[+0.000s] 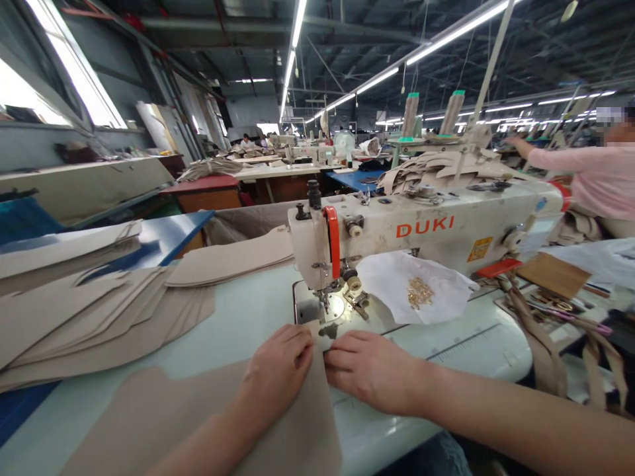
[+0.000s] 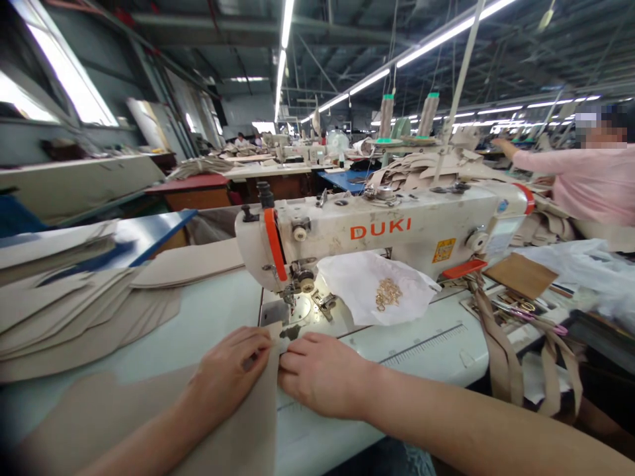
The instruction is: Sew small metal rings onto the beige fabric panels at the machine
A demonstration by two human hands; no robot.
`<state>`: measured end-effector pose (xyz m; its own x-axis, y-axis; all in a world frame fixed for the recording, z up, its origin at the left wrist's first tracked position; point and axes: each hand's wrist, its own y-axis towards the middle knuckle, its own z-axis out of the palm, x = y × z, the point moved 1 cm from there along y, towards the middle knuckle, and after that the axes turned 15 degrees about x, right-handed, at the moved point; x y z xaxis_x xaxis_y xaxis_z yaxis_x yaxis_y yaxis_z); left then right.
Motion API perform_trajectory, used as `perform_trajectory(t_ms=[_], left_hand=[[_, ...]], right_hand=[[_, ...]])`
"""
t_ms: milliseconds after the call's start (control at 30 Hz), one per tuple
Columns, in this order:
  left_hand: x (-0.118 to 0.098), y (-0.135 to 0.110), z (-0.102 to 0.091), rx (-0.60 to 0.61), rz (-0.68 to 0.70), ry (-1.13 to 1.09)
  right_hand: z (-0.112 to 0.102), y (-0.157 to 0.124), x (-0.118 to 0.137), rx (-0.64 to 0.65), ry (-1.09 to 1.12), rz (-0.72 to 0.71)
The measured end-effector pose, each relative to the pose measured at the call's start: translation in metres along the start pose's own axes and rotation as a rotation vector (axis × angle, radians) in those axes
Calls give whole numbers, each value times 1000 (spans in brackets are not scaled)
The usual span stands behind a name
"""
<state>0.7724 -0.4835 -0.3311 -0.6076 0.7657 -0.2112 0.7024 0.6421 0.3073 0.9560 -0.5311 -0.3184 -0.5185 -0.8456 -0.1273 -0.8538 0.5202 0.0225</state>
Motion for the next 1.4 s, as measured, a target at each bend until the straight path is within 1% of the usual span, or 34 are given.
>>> perform_trajectory(t_ms=[100,167,200,300,367,700,867,1033,1300,1400], left_hand=[[1,0,-1,27,1,-9],[2,0,-1,30,16,-22],[2,-1,0,27,24,-26],[3,-1,1,13,44,-18],[3,-1,2,4,52,-1],[3,0,7,-30,111,58],[3,0,7,-43,133,72],[3,1,7,-14,121,58],[3,1,7,-19,124,78],[3,1,7,-23,119,89]], right_hand=[[7,9,-4,-120,20,35],[10,12,-4,-161,29,38],[12,13,-4,-152,36,27],[15,14,-3,-68,87,-17],[16,14,-3,-44,124,-18],[23,14,-3,-131,180,-36],[21,14,-2,-135,193,-23],[19,14,-1,-120,197,-18],[21,14,0,-138,191,20],[20,15,0,-135,195,13]])
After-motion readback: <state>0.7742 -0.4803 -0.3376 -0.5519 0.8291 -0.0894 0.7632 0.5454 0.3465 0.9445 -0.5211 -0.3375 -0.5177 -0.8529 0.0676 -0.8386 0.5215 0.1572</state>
